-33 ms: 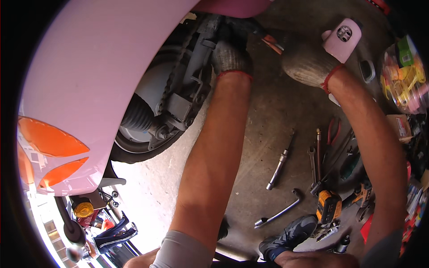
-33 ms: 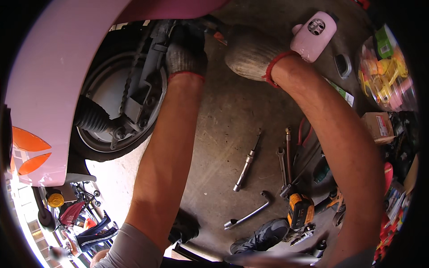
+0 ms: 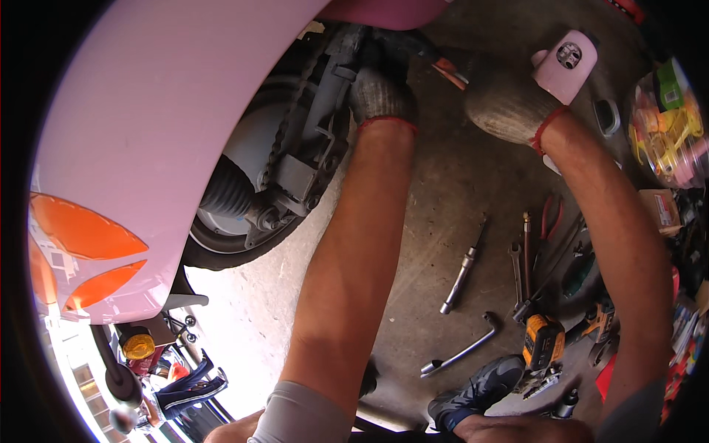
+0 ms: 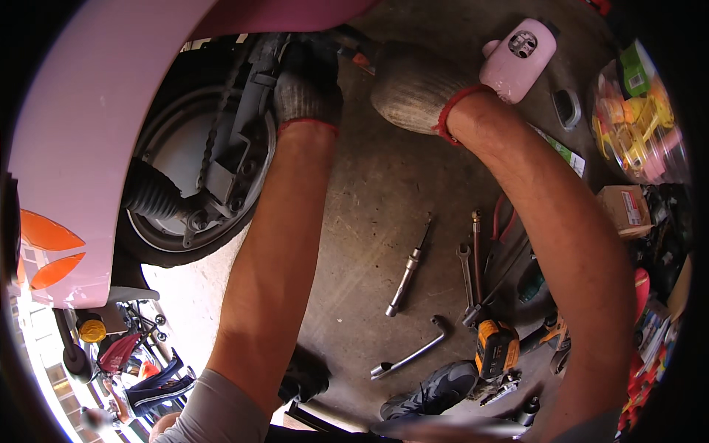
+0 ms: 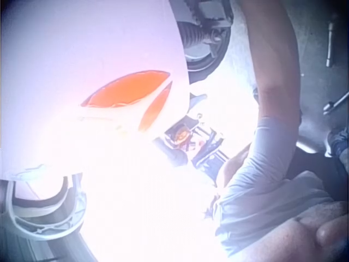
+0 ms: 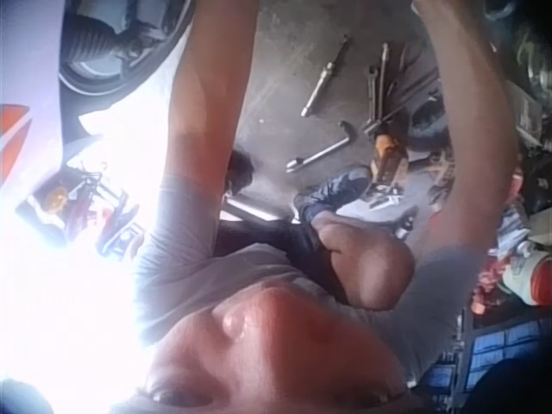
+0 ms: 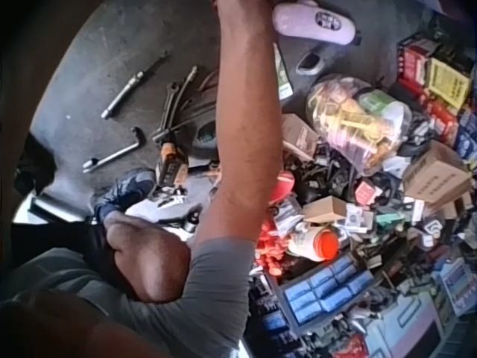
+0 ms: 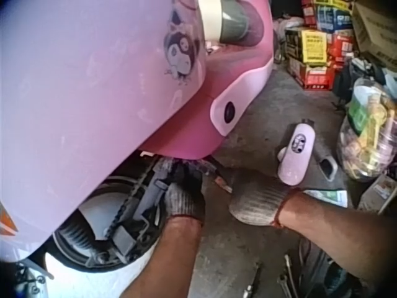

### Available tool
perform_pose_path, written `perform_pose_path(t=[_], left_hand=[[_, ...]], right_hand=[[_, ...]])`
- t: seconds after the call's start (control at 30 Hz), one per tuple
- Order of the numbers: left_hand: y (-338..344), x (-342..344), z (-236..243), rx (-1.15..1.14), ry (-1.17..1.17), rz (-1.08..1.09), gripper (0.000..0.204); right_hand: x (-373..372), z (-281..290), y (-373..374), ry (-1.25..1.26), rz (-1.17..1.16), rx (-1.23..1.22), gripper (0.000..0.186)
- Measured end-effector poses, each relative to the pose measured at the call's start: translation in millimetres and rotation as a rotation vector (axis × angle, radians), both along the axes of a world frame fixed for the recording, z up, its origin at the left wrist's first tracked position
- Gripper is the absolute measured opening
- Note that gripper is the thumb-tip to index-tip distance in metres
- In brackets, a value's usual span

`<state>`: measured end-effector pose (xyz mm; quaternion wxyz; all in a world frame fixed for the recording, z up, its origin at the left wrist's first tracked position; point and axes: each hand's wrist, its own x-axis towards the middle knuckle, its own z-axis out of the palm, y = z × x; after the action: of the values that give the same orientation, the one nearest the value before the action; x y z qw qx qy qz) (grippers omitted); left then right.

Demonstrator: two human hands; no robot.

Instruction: Replacing or repairing the drive chain on a pink motorcycle in a workshop.

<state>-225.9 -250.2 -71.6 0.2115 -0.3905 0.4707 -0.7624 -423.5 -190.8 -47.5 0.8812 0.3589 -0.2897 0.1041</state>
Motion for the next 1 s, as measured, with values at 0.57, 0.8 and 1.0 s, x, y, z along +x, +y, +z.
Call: perform_pose_path(t=[0.57,0.8,1.0], left_hand=[[-12,7,-12,0.195,0.135,-0.170,0.035],[-5,-1,-8,0.103,-0.041,-0.002,0.036],[-6,7,-16,-0.063,-0.125,0.089,0.036]], right_hand=[[-5,3,-9,0.096,-0.097,-0.114,0.033],[-28,-5,-22,0.136,-0.139,-0.160,0.032],[-34,-7,-31,0.161,-0.164,-0.205,0.032]])
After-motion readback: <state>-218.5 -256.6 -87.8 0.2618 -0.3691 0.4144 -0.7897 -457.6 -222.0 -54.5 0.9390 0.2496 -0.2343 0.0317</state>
